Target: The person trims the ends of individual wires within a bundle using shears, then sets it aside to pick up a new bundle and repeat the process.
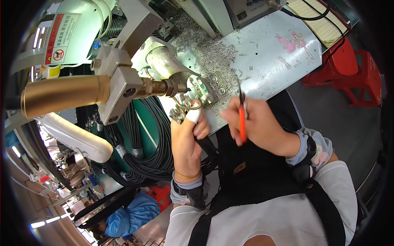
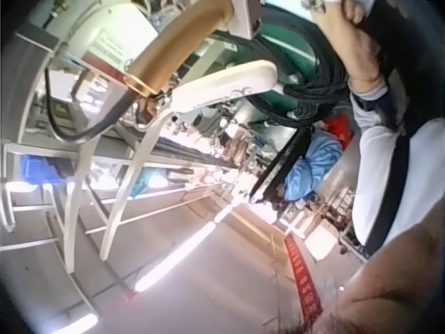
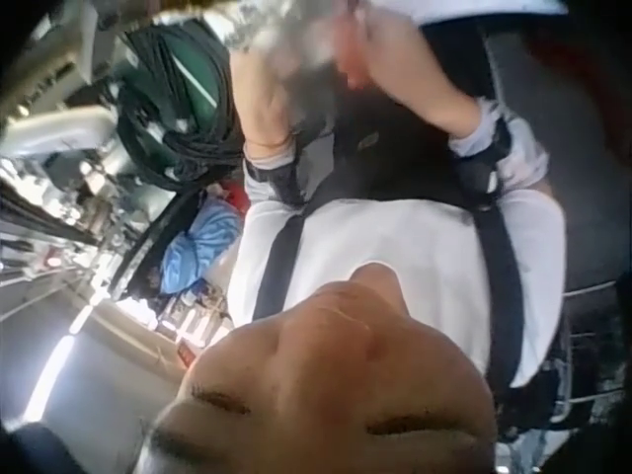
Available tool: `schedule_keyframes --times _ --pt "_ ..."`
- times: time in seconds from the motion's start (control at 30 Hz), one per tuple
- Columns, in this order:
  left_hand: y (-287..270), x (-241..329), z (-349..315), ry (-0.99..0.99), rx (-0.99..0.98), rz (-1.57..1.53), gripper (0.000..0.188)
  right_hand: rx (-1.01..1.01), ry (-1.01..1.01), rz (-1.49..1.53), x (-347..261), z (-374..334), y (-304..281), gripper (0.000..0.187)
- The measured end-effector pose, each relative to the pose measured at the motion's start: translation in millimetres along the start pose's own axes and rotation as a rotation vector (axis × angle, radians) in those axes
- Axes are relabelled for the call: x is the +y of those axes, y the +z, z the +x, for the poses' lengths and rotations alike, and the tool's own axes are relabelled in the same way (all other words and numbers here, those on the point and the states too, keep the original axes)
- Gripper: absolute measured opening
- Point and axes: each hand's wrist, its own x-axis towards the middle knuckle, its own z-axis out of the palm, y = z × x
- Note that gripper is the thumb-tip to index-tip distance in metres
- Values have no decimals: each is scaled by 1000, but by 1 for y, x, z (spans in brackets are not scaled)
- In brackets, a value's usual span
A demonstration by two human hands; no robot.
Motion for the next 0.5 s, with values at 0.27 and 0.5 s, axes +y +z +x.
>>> schedule_keyframes --times 0.27,0.5 --pt "3 2 21 23 13 64 13 127 -264 -367 -15 51 -11 13" --pt "-1 9 21 -27 -28 104 17 189 -333 -470 -13 53 -7 15"
